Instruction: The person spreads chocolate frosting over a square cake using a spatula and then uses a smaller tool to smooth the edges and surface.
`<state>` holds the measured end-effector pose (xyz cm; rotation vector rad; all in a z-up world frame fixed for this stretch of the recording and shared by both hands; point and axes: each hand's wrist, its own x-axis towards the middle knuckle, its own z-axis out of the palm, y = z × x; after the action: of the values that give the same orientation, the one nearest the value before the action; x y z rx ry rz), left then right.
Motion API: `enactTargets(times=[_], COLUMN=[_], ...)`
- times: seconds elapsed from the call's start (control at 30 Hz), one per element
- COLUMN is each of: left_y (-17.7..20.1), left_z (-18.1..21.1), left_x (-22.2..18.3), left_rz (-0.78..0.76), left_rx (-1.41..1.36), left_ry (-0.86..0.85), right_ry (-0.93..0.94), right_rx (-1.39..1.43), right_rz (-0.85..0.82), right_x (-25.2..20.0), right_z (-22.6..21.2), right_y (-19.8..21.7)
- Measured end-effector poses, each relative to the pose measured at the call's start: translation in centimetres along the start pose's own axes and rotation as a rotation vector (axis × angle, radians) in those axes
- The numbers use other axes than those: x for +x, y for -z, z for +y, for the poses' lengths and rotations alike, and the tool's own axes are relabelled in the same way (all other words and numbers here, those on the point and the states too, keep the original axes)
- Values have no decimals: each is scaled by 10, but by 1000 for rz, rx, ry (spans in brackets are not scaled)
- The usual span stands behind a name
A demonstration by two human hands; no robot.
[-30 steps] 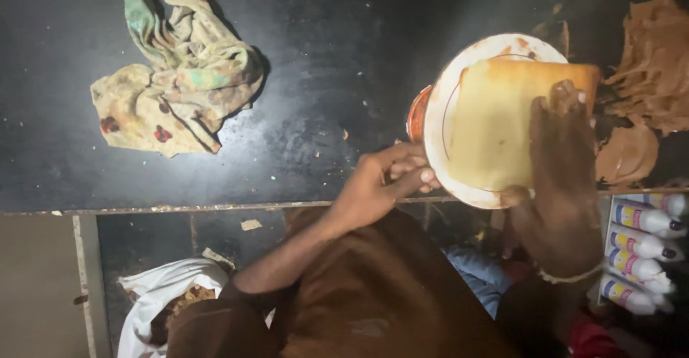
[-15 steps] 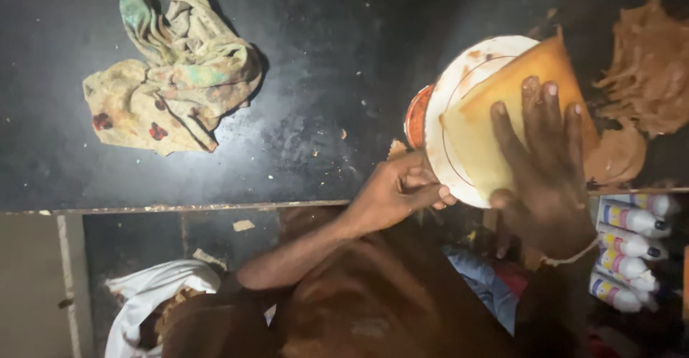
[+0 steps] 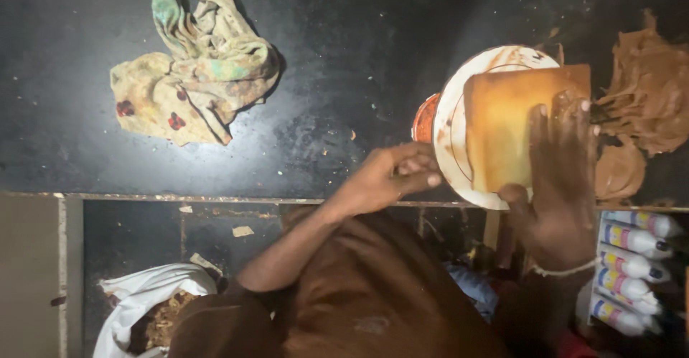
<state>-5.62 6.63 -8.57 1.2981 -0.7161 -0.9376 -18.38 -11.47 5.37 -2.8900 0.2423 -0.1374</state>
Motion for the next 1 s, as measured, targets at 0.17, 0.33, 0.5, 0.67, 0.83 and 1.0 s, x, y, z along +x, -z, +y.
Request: enactTargets(times=[0.17,0.33,0.5,0.67,0.83,1.0], left_y=[-17,-17,-16,-28,-50,-64], left_z=[-5,-5,6,38,64,66], left_x=[2,1,5,7,18,42], left_rz=[113,240,366,620,448,355], left_rx=[-475,-351,-148,279,538,555], left_ry=[47,84,112,-261,-417,-324], right_ry=[26,-3,72,-265,-253,-122], right_rx=[-49,-71,200,631,1297,1380], right_rz=[9,9,121,458,634,576], right_x=[9,7,-3,-36,-34,-25], right_z=[3,5,22,48,89,75], right_y=[-14,-19,-7,-5,-44,-71])
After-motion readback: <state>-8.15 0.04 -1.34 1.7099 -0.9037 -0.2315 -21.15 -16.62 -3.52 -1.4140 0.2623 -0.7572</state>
